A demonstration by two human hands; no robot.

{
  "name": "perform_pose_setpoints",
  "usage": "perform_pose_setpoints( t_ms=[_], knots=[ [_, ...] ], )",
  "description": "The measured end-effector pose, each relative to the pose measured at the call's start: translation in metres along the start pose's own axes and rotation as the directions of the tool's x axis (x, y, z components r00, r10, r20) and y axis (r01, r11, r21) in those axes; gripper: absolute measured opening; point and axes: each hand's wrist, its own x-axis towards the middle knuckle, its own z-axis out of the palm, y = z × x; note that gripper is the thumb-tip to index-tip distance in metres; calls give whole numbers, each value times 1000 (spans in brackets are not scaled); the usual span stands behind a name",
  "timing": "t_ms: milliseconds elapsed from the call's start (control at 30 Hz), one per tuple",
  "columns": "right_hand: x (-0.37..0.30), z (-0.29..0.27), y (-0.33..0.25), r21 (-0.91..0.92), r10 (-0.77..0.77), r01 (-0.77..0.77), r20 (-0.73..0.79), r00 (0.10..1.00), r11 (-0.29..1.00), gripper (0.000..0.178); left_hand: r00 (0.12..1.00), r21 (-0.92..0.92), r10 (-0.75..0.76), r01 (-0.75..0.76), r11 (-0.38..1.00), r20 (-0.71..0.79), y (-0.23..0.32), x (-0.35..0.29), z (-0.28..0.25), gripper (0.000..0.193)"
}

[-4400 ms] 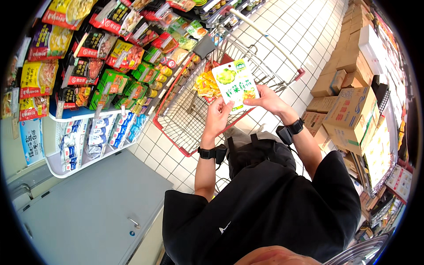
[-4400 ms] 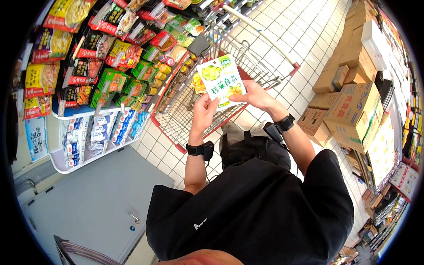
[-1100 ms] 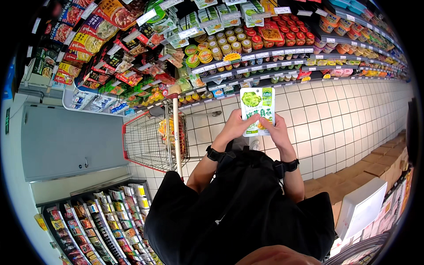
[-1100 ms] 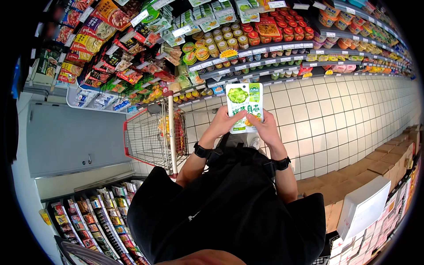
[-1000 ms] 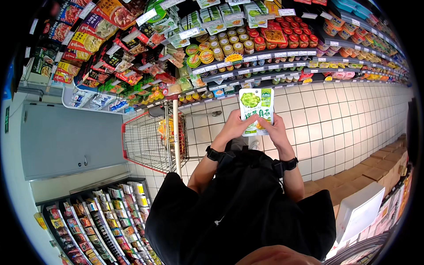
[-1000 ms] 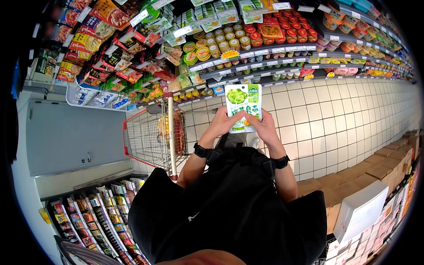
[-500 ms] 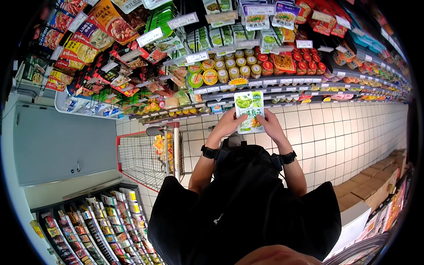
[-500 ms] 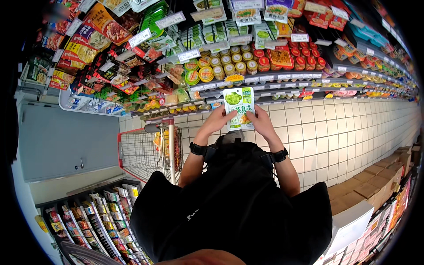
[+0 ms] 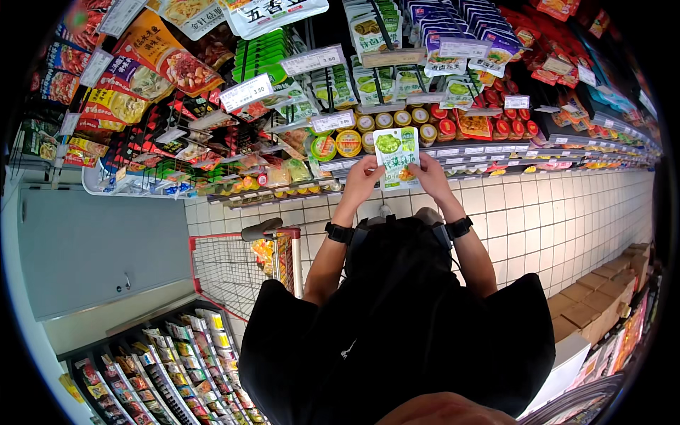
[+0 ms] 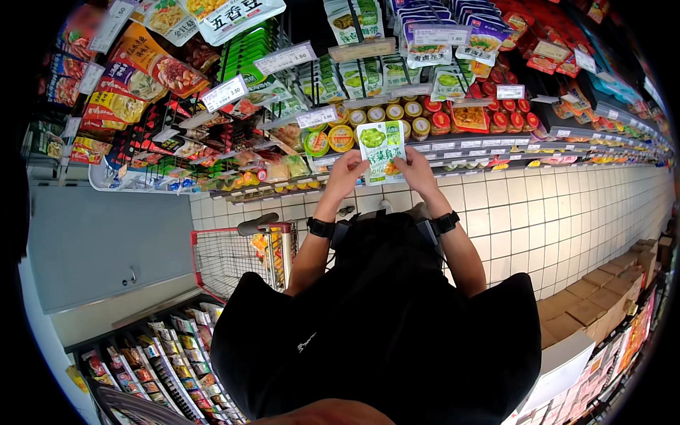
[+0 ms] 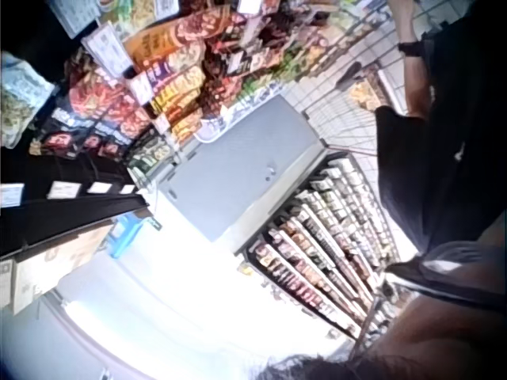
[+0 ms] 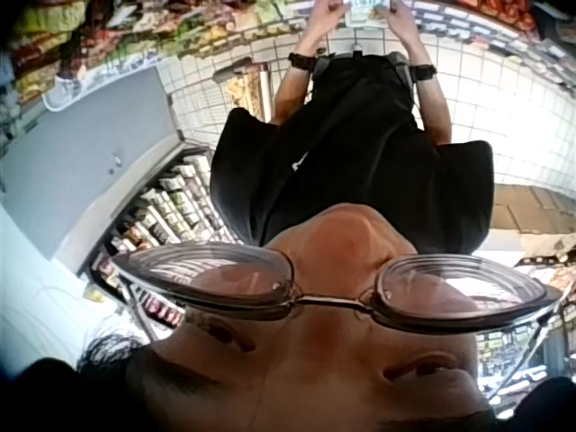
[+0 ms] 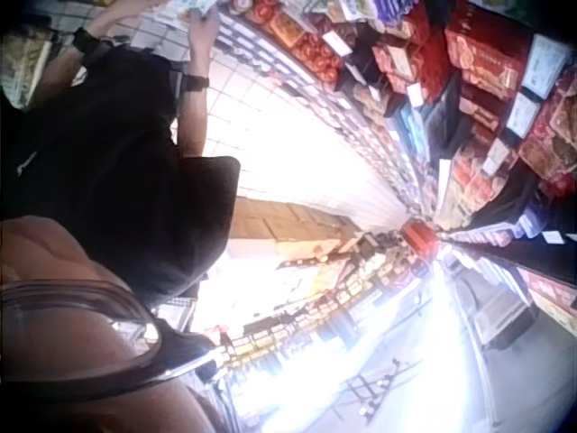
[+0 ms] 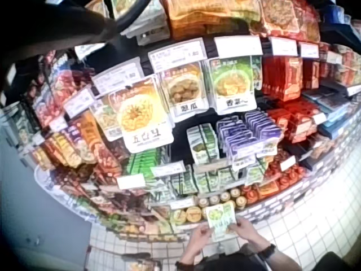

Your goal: The person restocks store shelves by taking food packages from a shopping cart and placing them onto the shelves by hand.

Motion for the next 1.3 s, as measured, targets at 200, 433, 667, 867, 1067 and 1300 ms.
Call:
perform_pose_setpoints(
  t_ms=[200, 433, 667, 867, 1067, 1300],
  knots=[
    [30, 2, -5, 20, 8, -9, 49, 999, 1000, 24, 999, 30, -7, 8, 1000, -40, -1, 26, -11, 20],
    [48, 5, 0, 43, -17, 16, 37, 999, 999, 26, 996, 10, -51, 52, 999, -68, -9, 40, -16, 23],
    [64, -13, 1, -92, 12, -11, 14, 1000, 996, 29, 999, -107, -17, 14, 994, -36, -7, 57, -7, 22],
    [75, -6, -5, 98, -81, 79, 16, 997, 992, 29, 988, -21, 52, -55, 998, -143, 0, 68, -6, 21],
    [81, -3, -5, 66, -84, 82, 22, 996, 994, 28, 977, 5, 96, -96, 995, -188, 0, 65, -5, 17],
    [81, 2, -2, 38, -67, 66, 14, 998, 997, 27, 975, -7, 62, -65, 998, -212, -13, 59, -8, 19]
  ],
)
